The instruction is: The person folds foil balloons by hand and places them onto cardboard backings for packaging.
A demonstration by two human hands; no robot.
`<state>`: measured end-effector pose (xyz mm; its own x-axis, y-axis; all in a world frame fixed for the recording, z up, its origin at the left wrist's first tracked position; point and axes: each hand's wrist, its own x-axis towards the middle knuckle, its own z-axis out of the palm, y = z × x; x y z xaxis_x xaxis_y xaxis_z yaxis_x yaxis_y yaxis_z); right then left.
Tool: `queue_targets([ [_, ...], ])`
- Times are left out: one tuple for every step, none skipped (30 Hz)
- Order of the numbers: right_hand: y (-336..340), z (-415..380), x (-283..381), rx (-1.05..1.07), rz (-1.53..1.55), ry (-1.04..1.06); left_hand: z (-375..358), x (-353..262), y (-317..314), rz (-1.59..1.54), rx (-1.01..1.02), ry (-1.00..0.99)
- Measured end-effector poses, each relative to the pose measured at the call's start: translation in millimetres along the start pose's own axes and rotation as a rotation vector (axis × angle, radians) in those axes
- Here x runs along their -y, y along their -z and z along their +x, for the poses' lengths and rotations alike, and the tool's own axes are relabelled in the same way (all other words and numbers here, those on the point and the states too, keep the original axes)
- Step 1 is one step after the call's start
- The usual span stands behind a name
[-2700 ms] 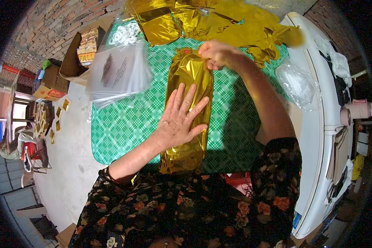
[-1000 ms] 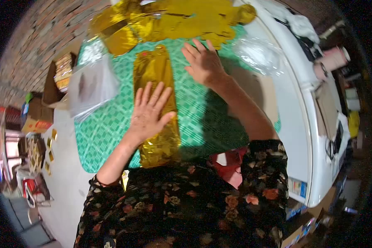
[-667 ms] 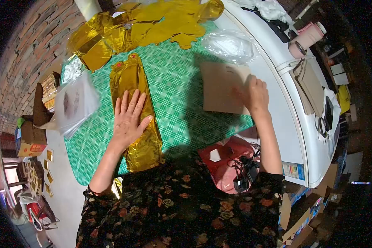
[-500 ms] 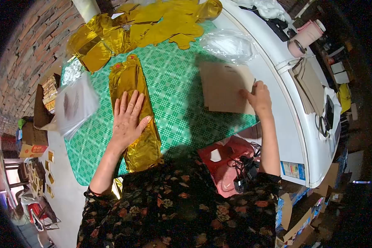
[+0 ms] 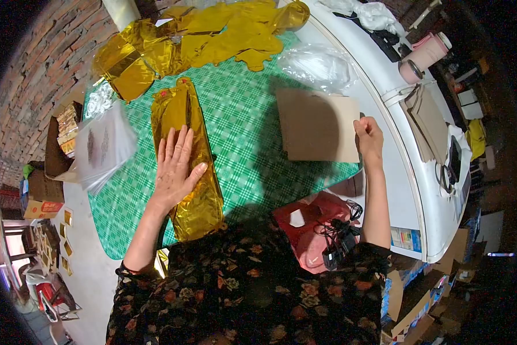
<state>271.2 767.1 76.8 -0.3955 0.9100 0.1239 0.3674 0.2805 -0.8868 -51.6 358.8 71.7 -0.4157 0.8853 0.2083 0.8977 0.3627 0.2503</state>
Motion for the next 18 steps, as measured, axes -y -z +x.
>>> queue_targets([
  [-2.3,-4.1,7.8,-0.025,0.044,0.004,0.5,-0.2,0.6,0.002,0.006,0.000],
  [-2.3,-7.2,14.6,-0.049,0.088,0.007,0.9,-0.3,0.9,0.003,0.007,-0.001],
  [0.2,-9.1,18.2,-0.041,0.124,-0.038,1.1,-0.2,1.0,0.005,0.009,-0.001],
  [2.3,-10.8,21.3,-0.032,0.161,-0.085,1.0,-0.2,1.3,0.006,0.012,-0.001],
  [3.6,-11.6,24.4,-0.022,0.197,-0.132,0.9,-0.6,2.2,0.005,0.013,0.001],
  [-0.5,-13.5,31.0,-0.017,0.291,-0.143,0.9,-1.4,3.3,0.003,0.014,0.002],
  [-7.8,-16.5,36.9,-0.012,0.386,-0.155,0.8,-2.1,3.7,0.000,0.016,0.003],
  [-13.2,-19.2,42.4,-0.008,0.482,-0.166,0.6,-2.3,3.6,0.000,0.017,0.001],
  [-14.5,-21.2,45.4,0.015,0.495,-0.167,0.7,-2.2,3.5,0.001,0.017,0.000],
  [-15.8,-23.3,47.8,0.040,0.509,-0.167,0.8,-1.7,3.5,0.003,0.017,0.000],
  [-18.6,-24.3,50.9,0.067,0.524,-0.168,0.7,-1.5,3.4,0.005,0.011,-0.003],
  [-23.5,-25.1,55.4,0.078,0.508,-0.136,0.3,-1.6,2.9,0.008,0.006,-0.005],
  [-29.8,-26.9,60.4,0.088,0.491,-0.105,-0.2,-1.8,2.6,0.011,0.003,-0.007],
  [-36.3,-28.5,64.5,0.099,0.476,-0.074,-0.3,-2.1,2.4,0.004,-0.006,-0.010],
  [-42.5,-28.3,66.9,0.132,0.491,-0.067,-0.3,-2.3,2.5,0.006,-0.004,-0.008],
  [-48.6,-27.2,69.3,0.163,0.507,-0.059,0.0,-2.6,2.4,0.008,-0.003,-0.007],
  [-54.9,-27.6,72.8,0.194,0.521,-0.051,0.0,-2.7,2.1,0.009,-0.001,-0.007],
  [-64.2,-33.9,87.9,0.200,0.486,0.035,-0.3,-2.2,0.9,0.019,0.002,-0.009],
])
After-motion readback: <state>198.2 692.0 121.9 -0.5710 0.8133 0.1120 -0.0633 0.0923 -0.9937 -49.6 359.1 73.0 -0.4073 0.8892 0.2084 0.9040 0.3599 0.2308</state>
